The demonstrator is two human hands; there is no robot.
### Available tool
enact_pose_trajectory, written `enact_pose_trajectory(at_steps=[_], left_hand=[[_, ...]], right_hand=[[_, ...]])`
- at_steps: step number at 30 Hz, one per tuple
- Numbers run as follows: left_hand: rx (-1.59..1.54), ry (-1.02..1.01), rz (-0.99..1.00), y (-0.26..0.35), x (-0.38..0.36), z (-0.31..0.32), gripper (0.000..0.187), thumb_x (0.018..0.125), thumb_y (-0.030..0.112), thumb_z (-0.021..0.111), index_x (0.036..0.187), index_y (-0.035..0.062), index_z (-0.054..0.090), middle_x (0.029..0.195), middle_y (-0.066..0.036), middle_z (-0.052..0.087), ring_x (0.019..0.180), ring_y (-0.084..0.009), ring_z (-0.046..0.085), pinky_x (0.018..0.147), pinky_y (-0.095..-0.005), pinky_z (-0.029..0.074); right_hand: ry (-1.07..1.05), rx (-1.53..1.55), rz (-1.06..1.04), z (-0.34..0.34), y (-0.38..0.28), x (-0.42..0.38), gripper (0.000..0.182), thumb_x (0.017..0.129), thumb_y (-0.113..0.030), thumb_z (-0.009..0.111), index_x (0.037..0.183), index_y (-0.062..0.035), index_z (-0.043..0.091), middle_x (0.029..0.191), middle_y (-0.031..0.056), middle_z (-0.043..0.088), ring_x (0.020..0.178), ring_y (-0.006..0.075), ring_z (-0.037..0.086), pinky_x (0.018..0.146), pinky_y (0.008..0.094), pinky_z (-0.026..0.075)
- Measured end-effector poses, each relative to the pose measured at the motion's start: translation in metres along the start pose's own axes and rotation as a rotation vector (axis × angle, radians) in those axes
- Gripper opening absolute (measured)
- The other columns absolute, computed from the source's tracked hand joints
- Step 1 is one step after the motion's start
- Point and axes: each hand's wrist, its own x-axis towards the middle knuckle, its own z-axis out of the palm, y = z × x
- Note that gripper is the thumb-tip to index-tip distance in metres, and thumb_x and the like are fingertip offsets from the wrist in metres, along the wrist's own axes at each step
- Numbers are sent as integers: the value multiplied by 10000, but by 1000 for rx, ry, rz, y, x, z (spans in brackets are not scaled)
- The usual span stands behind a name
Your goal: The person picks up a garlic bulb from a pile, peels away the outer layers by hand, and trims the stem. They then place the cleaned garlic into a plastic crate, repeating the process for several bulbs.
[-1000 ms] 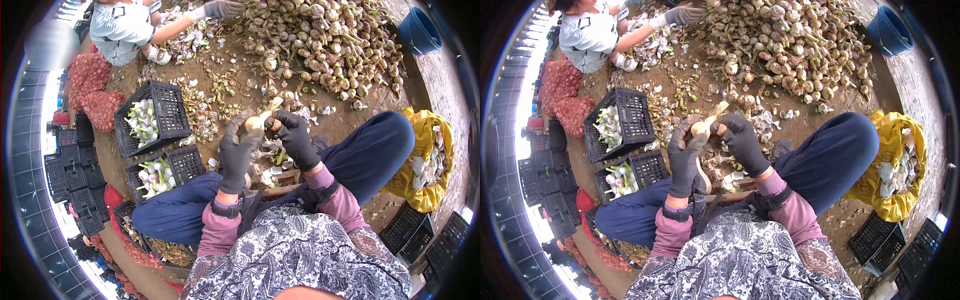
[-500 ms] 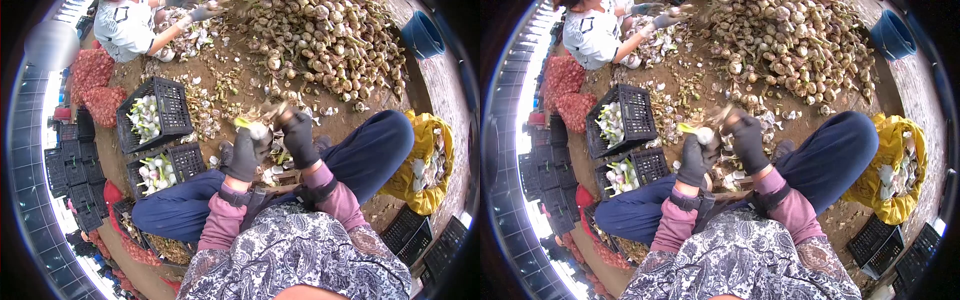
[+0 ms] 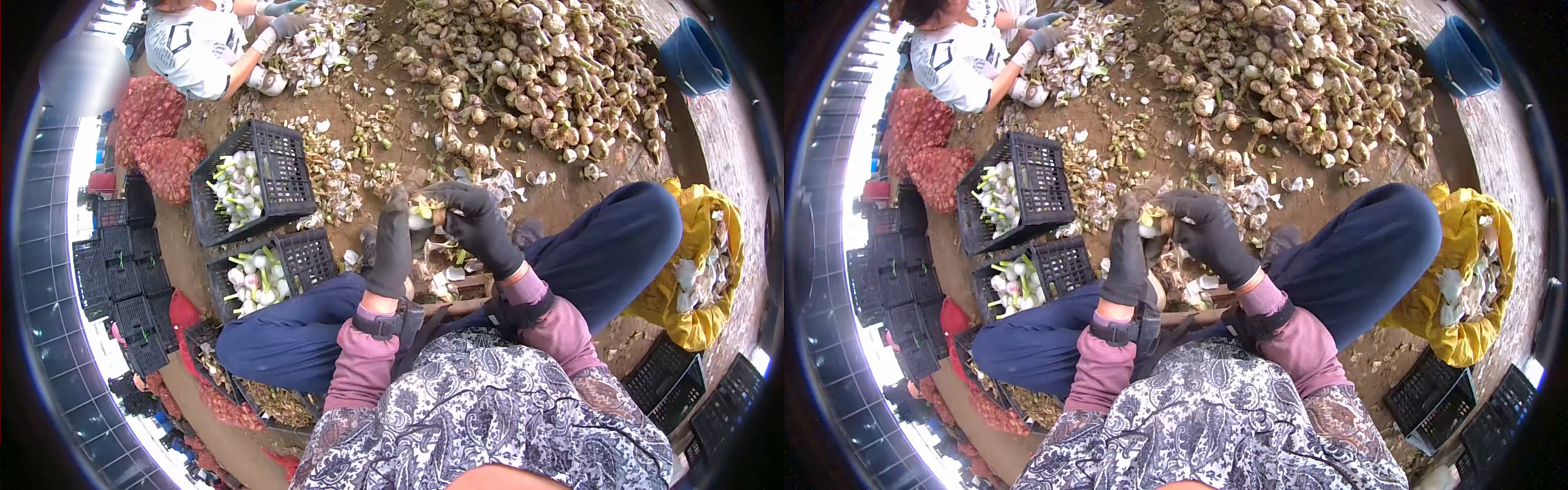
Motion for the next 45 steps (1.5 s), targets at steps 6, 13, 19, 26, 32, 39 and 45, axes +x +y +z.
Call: enact_pose_trajectory(at_steps=[6,13,19,26,32,39,45], left_hand=[[-330,-259,-113,15,0,-3,592,1056,420,442,1485,12,456,1015,-79,675,839,-135,623,756,-266,510],[-611,-628,-57,33,-4,6,705,1059,537,364,1575,61,293,742,-36,582,634,-119,504,597,-234,415],[139,-71,-56,11,4,-14,731,1054,619,319,1514,62,427,833,5,643,585,-75,529,471,-216,405],[175,42,152,-12,18,-14,496,1061,407,447,1365,37,576,1099,-45,688,825,-92,639,699,-236,530],[491,184,259,20,2,1,226,912,158,739,1064,-10,731,946,-83,753,820,-145,689,729,-302,542],[993,225,475,19,-1,10,174,860,100,765,991,-6,722,902,-65,732,765,-137,664,685,-299,539],[133,121,54,15,8,-4,131,917,100,672,1006,4,683,825,-15,669,702,-88,634,634,-242,526]], right_hand=[[172,543,497,-3,4,-7,181,923,-124,728,1049,4,705,918,24,705,780,134,668,721,264,550],[226,85,484,-13,57,-16,329,849,-153,733,1154,-53,662,1060,118,673,989,293,656,826,382,519],[-246,-220,63,-18,15,-8,650,790,-199,778,1386,-68,554,1511,117,451,1411,293,419,1161,456,328],[0,-152,16,-1,5,3,491,836,-86,783,1304,-63,634,1250,130,655,1172,273,623,1014,367,479],[112,-270,-28,5,3,4,466,813,11,730,1264,-51,630,1149,147,664,1019,311,661,850,378,532],[107,-556,-81,0,-2,4,514,741,58,676,1243,-41,627,1094,192,638,998,385,643,834,418,537],[73,-89,-47,-1,7,2,462,845,-11,704,1295,-61,612,1171,141,670,1004,255,670,864,344,532]])
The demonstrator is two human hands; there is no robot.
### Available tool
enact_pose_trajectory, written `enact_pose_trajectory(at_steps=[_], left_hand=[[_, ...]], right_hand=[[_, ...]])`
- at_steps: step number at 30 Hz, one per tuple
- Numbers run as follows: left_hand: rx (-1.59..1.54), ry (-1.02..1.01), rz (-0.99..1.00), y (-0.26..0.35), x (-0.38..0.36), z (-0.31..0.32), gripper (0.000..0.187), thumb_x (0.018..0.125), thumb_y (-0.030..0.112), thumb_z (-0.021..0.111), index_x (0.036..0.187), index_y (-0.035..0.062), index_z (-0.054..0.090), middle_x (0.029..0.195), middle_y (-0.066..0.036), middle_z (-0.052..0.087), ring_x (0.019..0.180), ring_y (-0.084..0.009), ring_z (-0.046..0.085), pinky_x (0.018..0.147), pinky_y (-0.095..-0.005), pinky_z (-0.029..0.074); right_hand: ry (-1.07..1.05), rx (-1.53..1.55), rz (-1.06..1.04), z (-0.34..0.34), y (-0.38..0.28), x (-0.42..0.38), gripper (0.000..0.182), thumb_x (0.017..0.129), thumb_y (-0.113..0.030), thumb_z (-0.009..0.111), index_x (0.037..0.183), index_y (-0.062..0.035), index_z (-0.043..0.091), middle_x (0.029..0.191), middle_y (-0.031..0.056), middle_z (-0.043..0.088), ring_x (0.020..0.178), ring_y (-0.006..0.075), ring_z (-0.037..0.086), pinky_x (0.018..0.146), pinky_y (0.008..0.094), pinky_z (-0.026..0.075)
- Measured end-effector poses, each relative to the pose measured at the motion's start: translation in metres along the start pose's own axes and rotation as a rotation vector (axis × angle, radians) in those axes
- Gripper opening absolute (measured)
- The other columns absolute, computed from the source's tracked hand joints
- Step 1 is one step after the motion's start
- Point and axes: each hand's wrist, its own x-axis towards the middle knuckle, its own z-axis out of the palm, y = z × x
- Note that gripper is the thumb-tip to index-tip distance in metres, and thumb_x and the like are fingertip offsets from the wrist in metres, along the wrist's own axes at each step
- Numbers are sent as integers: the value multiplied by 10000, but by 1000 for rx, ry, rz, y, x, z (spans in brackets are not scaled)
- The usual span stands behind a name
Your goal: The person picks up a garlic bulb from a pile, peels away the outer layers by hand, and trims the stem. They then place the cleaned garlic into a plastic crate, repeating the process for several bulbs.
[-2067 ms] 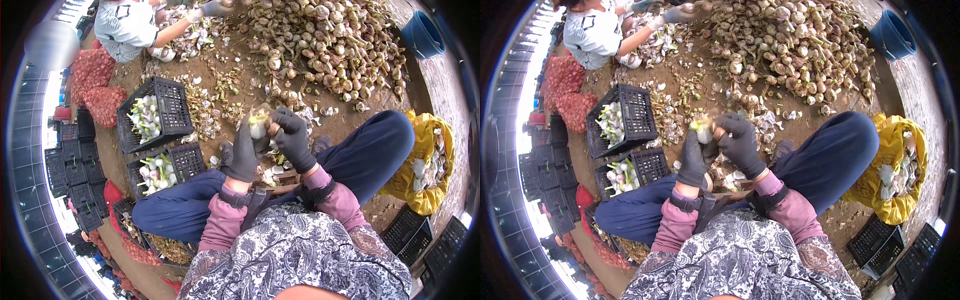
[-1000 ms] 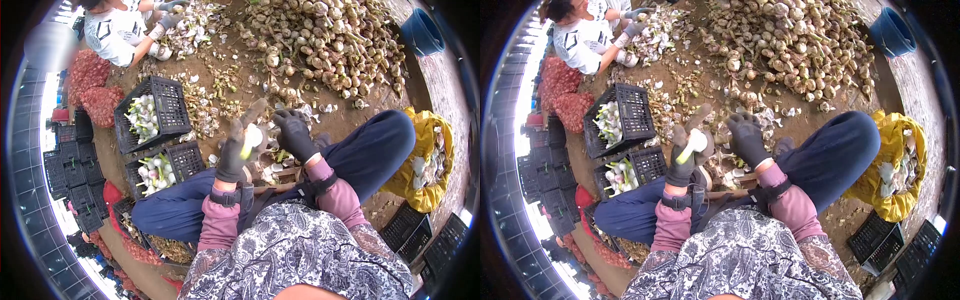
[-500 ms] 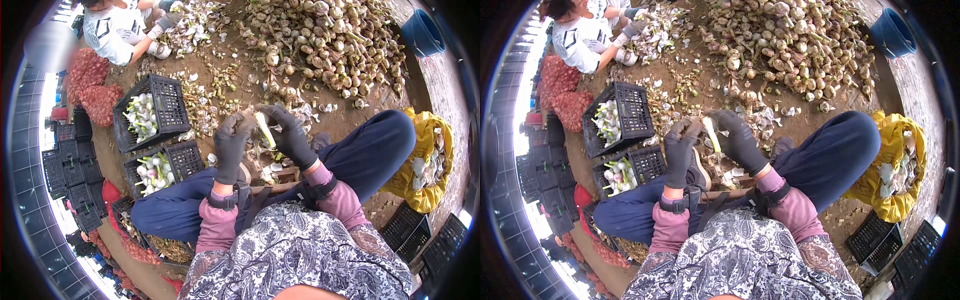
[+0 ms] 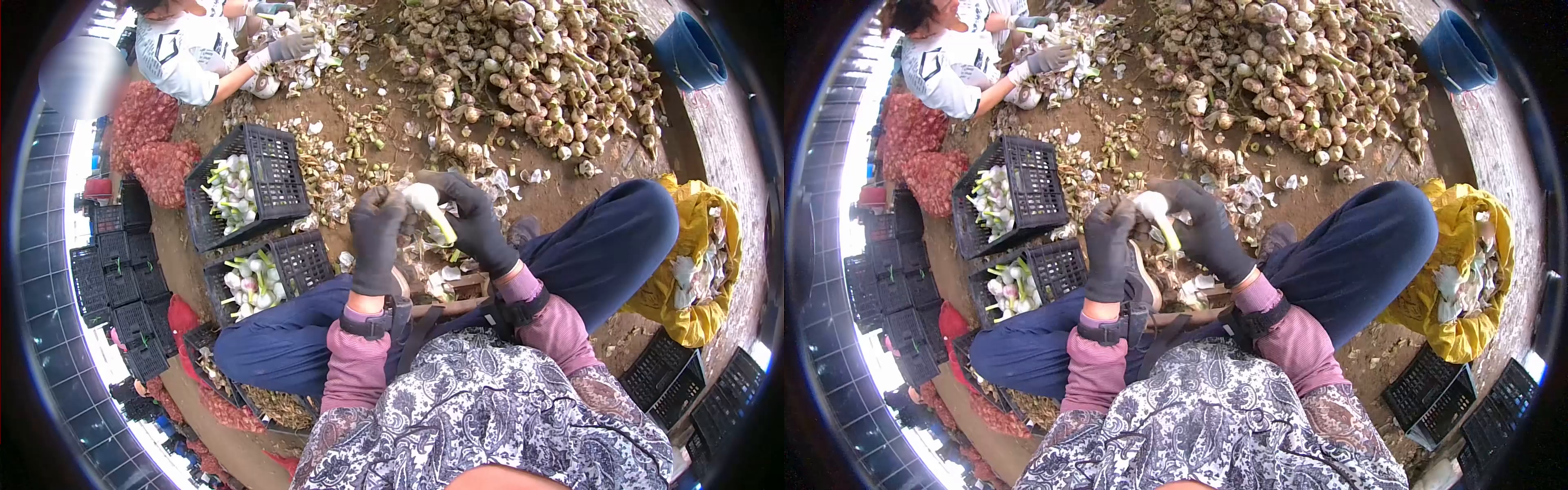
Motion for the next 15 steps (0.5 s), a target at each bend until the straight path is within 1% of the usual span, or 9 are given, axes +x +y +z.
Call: enact_pose_trajectory(at_steps=[1,3,5,6,7,8,11,14,15], left_hand=[[-187,-37,-21,1,-3,-2,141,954,139,647,988,4,673,816,-13,667,710,-90,640,631,-242,526],[-620,2,-128,-9,-6,5,198,1009,192,591,999,4,652,848,-21,664,754,-98,649,637,-235,532],[-396,-148,2,-15,-19,8,203,1006,198,593,1007,3,647,860,-31,660,761,-109,647,646,-246,533],[-296,-203,-137,-17,-19,8,164,985,158,610,1015,0,642,847,-39,657,733,-118,636,659,-255,532],[-191,-271,-269,-19,-19,7,136,963,118,627,1024,-3,636,834,-48,653,706,-127,625,671,-264,530],[-3,-255,-165,-18,-19,10,140,942,90,637,1047,-4,630,844,-47,652,721,-134,627,691,-271,533],[573,-130,112,-9,-14,14,426,857,2,677,1271,7,579,1096,-83,670,988,-178,652,878,-305,538],[178,-176,177,-5,-6,0,671,878,35,711,1490,43,434,1394,-108,551,1221,-192,566,977,-332,511],[288,-247,257,2,-3,0,714,880,27,712,1518,44,392,1465,-83,489,1278,-165,502,1000,-319,498]], right_hand=[[-24,91,7,-2,0,-2,421,949,-105,673,1353,-41,572,1214,115,670,1061,179,645,910,319,518],[66,359,66,-2,3,-4,417,998,-163,631,1375,-8,542,1215,105,663,1083,169,635,927,314,513],[186,635,131,3,-3,-3,445,1065,-247,539,1397,45,496,1191,82,662,1071,155,628,923,299,508],[178,790,218,1,5,-10,379,1074,-211,513,1364,31,542,1190,67,653,1057,148,614,911,277,497],[123,547,205,-5,6,-9,356,1073,-201,513,1340,29,567,1186,68,653,1042,144,611,895,273,498],[66,308,192,-8,2,-5,336,1073,-191,512,1316,27,591,1181,69,653,1028,141,607,879,269,498],[142,413,343,-5,15,-6,317,1047,-155,551,1311,12,610,1169,71,659,981,137,614,852,277,507],[175,367,343,-2,7,-4,358,999,-108,614,1343,-8,598,1156,80,675,955,139,632,843,288,520],[124,279,294,2,15,-6,447,931,-63,677,1368,-31,588,1232,87,675,1040,156,644,895,311,522]])
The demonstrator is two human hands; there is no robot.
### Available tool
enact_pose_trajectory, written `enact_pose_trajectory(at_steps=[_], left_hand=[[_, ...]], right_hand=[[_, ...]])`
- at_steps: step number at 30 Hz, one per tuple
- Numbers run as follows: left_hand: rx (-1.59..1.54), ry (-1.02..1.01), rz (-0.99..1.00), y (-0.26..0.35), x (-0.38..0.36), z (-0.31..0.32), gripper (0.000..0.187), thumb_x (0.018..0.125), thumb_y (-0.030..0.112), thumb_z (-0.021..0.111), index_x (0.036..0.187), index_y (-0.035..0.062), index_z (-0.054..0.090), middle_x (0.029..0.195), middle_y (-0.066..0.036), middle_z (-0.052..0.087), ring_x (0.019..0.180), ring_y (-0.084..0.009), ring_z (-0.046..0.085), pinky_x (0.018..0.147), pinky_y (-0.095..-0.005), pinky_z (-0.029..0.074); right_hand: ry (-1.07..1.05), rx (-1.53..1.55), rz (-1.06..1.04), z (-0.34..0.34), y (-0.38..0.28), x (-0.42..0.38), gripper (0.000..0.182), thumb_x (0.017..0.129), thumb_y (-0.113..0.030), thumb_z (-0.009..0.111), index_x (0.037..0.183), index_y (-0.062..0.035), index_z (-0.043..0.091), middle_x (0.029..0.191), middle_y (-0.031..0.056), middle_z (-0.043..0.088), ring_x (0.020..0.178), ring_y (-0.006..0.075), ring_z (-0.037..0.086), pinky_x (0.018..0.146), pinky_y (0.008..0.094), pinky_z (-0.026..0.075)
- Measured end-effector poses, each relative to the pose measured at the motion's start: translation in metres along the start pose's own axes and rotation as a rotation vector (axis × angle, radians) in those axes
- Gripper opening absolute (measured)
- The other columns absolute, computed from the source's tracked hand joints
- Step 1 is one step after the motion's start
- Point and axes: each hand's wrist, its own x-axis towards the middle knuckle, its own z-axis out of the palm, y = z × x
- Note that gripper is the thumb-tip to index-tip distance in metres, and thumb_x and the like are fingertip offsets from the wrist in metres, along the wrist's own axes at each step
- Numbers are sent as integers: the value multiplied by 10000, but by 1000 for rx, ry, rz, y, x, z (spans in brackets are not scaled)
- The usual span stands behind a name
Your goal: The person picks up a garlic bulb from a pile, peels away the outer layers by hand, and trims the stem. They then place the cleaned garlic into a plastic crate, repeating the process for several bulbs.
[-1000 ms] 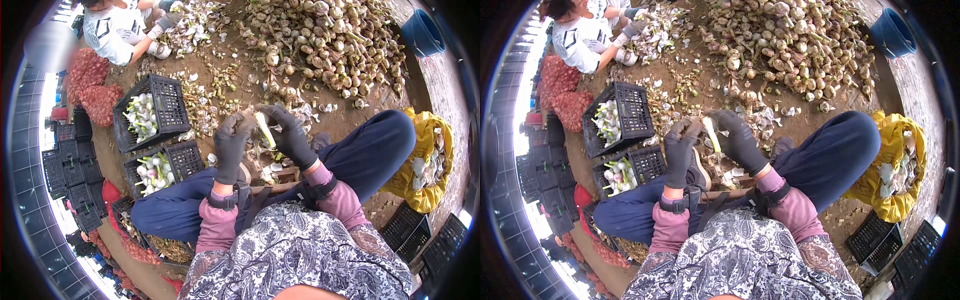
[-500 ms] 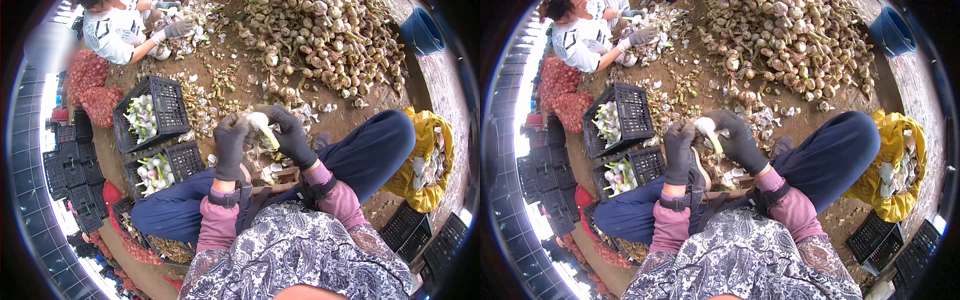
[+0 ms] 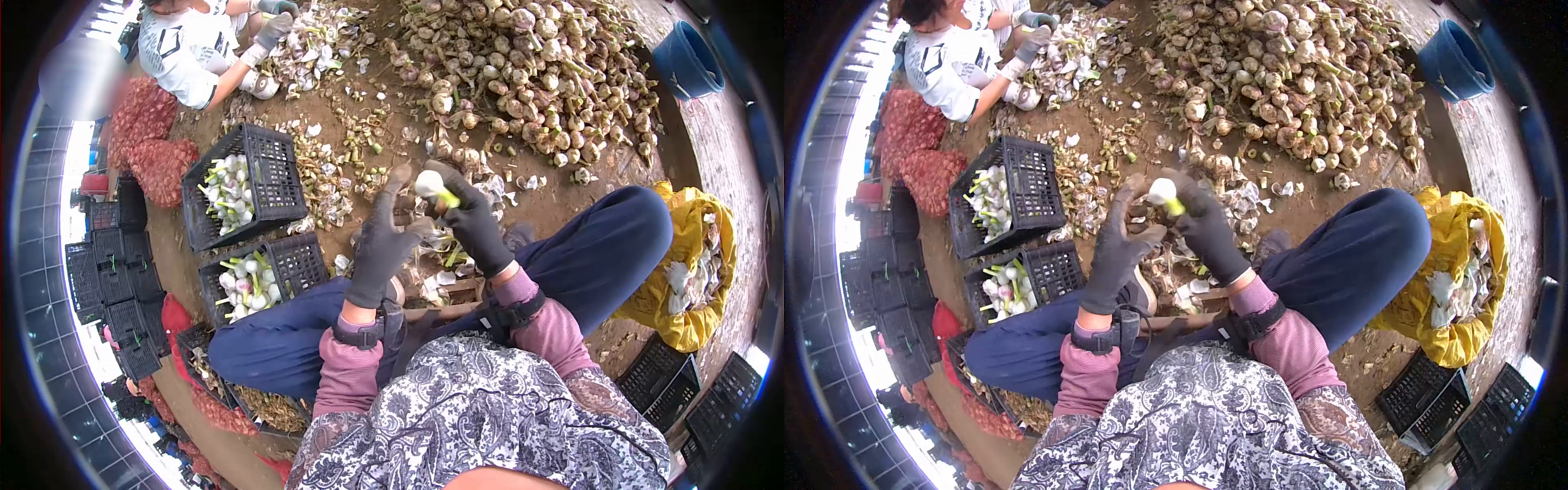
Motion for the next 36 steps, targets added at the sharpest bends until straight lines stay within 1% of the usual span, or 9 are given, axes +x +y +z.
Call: enact_pose_trajectory(at_steps=[3,7,14,15,19,23,25,31,36], left_hand=[[290,59,182,-16,4,6,555,946,56,672,1459,30,461,1370,-67,568,1175,-148,570,966,-282,504],[-685,160,-171,-12,-2,9,410,1037,200,564,1399,12,522,1229,-44,641,995,-106,624,834,-243,515],[-207,181,-277,-56,3,1,327,1058,221,527,1290,12,628,1082,-92,715,929,-163,691,751,-279,566],[-559,226,-431,-39,9,-8,309,1044,218,546,1276,29,624,1076,-86,711,924,-169,692,760,-282,561],[-1503,425,216,-31,35,-111,529,1039,355,552,1367,-50,465,1328,-210,592,1240,-311,597,1032,-401,558],[-821,696,62,-34,77,-94,474,1035,358,563,1334,-7,522,1216,-154,645,1128,-206,637,907,-318,581],[-186,421,-84,-67,99,-46,261,969,262,639,1114,50,685,1159,-94,673,913,-100,621,740,-200,529],[683,-96,85,-202,177,66,620,755,102,701,1364,91,589,1345,-163,612,1288,-355,544,1108,-418,424],[940,-154,166,-241,193,79,598,710,123,715,1299,125,612,1258,-185,630,1165,-386,590,1028,-458,463]], right_hand=[[-148,-422,-279,8,-1,1,476,904,-28,683,1370,-34,586,1272,71,692,1110,236,670,962,360,519],[14,246,181,-11,5,2,357,935,-85,702,1284,-32,649,1020,17,722,841,131,663,758,259,548],[48,99,112,4,26,3,174,927,43,611,1097,10,624,969,23,674,837,89,606,766,273,515],[97,77,108,3,29,7,156,927,45,612,1079,11,620,942,16,662,830,83,597,758,271,510],[108,118,267,-16,44,5,126,901,-12,648,1023,1,623,898,-3,635,817,80,579,732,262,496],[111,179,212,-6,32,9,194,894,-36,642,1086,-10,649,991,11,666,869,86,600,762,272,507],[143,188,280,-6,31,11,246,913,-77,633,1146,1,653,1043,12,671,905,90,604,809,268,506],[260,115,223,-17,33,18,263,957,-131,598,1174,7,655,1089,29,665,939,95,600,835,267,503],[276,208,338,-26,34,25,298,931,-69,599,1217,6,644,1160,54,658,1006,119,609,923,291,495]])
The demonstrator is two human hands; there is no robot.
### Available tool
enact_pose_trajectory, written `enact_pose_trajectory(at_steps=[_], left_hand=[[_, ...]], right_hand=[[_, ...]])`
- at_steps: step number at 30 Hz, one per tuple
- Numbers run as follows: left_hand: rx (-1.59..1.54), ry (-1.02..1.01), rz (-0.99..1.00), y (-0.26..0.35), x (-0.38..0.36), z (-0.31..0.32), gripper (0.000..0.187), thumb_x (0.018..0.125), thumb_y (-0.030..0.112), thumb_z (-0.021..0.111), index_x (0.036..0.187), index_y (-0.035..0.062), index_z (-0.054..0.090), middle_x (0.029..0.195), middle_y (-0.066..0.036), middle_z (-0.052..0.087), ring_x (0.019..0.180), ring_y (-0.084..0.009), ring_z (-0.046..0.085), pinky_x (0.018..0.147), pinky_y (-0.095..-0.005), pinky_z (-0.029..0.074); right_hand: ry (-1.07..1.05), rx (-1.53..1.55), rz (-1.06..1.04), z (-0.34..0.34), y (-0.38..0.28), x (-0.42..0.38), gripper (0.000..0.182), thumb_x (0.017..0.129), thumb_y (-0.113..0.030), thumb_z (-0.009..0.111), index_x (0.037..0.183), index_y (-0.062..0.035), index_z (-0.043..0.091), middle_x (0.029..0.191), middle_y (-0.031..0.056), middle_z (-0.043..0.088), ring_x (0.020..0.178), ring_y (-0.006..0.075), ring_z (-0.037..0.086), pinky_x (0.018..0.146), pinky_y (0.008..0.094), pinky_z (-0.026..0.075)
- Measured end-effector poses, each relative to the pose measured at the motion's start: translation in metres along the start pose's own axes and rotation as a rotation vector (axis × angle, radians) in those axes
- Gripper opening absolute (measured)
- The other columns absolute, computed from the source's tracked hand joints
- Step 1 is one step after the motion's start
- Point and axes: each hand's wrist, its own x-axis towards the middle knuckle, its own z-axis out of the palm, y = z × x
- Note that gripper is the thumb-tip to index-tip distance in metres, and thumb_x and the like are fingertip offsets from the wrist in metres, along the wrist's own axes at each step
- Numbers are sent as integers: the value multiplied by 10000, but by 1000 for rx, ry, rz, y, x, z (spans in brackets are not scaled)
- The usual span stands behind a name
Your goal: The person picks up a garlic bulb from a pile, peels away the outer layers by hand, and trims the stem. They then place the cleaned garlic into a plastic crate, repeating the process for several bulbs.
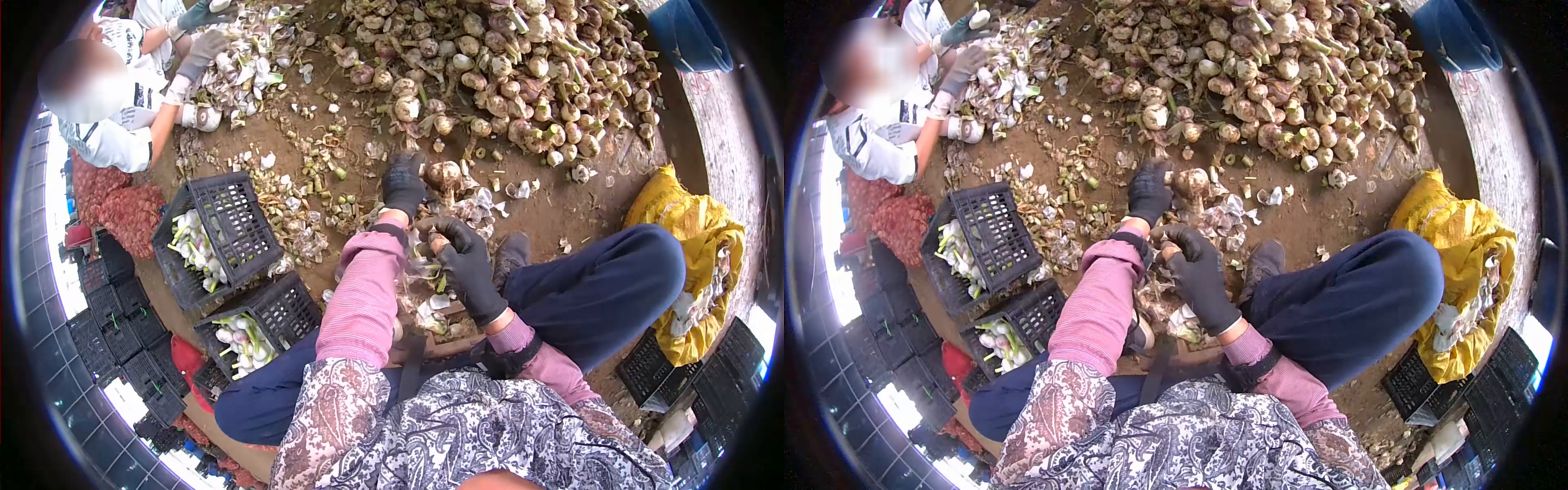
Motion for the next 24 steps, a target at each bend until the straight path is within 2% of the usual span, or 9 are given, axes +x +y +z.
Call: enact_pose_trajectory(at_steps=[3,4,7,10,12,16,19,20,24], left_hand=[[-288,-181,-432,17,2,-44,577,714,108,732,1272,129,584,1193,-206,637,1090,-391,626,942,-476,497],[-377,-94,-563,16,-7,-51,560,747,87,746,1270,112,546,1151,-188,652,1036,-345,656,871,-454,520],[-1531,64,-581,16,-60,-76,618,843,107,700,1410,25,467,1277,-105,587,1048,-224,627,910,-356,528],[-1255,-3,-469,57,-93,-131,538,827,64,697,1338,37,531,1256,-80,560,1002,-150,607,872,-254,523],[-1361,42,-537,72,-116,-143,561,836,80,757,1339,41,512,1226,-59,578,1020,-134,608,859,-257,533],[-1316,148,-529,113,-139,-193,599,807,63,820,1317,51,506,1202,-50,585,1033,-128,605,859,-259,537],[-1137,192,-364,130,-148,-217,620,777,48,837,1304,54,512,1208,-49,578,1089,-132,585,915,-281,522],[-1024,247,-293,128,-151,-215,653,738,78,852,1307,44,535,1240,-69,579,1148,-184,564,1017,-346,473],[-497,368,-5,126,-170,-222,662,701,90,863,1285,55,552,1250,-97,579,1176,-241,566,1021,-376,468]], right_hand=[[-28,-70,-33,-1,-2,4,335,932,-67,595,1259,5,627,1226,80,645,1125,165,597,1003,317,461],[2,-126,-81,-1,4,3,355,933,-79,605,1278,2,616,1242,87,640,1160,178,585,1026,325,446],[38,-284,-84,-6,28,2,506,940,-158,669,1402,-14,522,1269,108,634,1249,233,559,1080,362,414],[23,62,106,7,-11,-7,519,951,-221,697,1392,-9,524,1188,67,642,1020,149,601,889,283,483],[-17,109,94,-2,-2,-5,433,1002,-195,637,1368,8,525,1235,63,614,1069,149,622,879,290,556],[-7,54,9,-5,9,-10,379,969,-247,681,1241,6,606,1097,33,668,907,111,610,789,256,497],[-143,174,69,6,2,-22,356,966,-260,693,1190,11,640,1088,38,682,959,114,628,823,267,510],[-174,171,53,14,-19,-34,342,964,-253,703,1176,13,662,1109,52,692,988,107,638,832,263,519],[-254,183,25,18,-25,-43,302,956,-210,712,1160,10,687,1059,44,716,909,97,656,785,245,527]])
